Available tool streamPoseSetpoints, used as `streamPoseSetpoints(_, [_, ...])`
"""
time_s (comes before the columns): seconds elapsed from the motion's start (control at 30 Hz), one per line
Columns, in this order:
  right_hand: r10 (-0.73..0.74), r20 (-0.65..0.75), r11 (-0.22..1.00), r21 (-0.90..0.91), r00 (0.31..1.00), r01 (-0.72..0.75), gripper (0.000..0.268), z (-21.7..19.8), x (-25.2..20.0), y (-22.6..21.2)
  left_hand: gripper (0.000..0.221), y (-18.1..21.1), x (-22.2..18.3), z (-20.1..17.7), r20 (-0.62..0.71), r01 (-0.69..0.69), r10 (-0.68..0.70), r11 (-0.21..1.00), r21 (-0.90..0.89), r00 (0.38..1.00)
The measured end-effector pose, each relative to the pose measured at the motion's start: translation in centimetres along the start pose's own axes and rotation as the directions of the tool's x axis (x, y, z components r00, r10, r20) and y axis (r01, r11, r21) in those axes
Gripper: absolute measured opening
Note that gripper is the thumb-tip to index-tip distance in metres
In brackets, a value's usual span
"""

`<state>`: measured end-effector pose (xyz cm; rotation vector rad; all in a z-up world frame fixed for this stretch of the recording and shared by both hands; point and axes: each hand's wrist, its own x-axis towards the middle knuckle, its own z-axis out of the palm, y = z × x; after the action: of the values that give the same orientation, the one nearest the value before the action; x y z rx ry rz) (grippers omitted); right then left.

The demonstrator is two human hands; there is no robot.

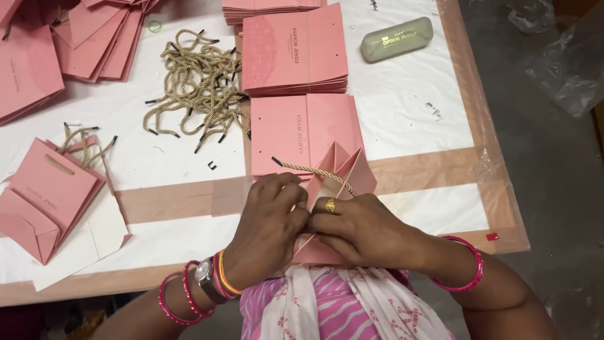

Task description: Manually inserting rope handles into pre-punched holes of pink paper gift bags and securing them.

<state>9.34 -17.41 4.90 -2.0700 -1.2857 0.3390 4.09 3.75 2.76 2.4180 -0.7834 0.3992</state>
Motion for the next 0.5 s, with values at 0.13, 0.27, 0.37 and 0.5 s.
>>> streamPoseSetpoints(0.13, [-0.023, -0.016, 0.999, -0.035, 1.000, 0.023, 0.007, 0.0, -1.4, 1.2, 0.009, -1.1, 0.7, -2.4, 0.030, -0.036, 0.034, 0.998, 0.042, 0.999])
streamPoseSetpoints(0.27, [-0.040, 0.010, 0.998, 0.048, 0.999, 0.039, 0.013, -1.4, -2.8, 2.0, 0.007, -4.5, 0.9, -5.3, -0.047, 0.088, -0.080, 0.976, 0.199, 0.996])
streamPoseSetpoints(0.37, [-0.058, -0.013, 0.996, 0.070, 0.998, 0.059, 0.023, -1.7, -3.0, 2.1, 0.009, -6.1, 1.0, -5.2, -0.006, 0.065, -0.065, 0.987, 0.150, 0.998])
streamPoseSetpoints(0.5, [0.078, 0.008, 0.987, -0.144, 0.997, -0.076, 0.038, -1.9, -2.2, 0.8, 0.011, -6.2, 1.6, -5.8, -0.046, 0.065, -0.059, 0.990, 0.123, 0.997])
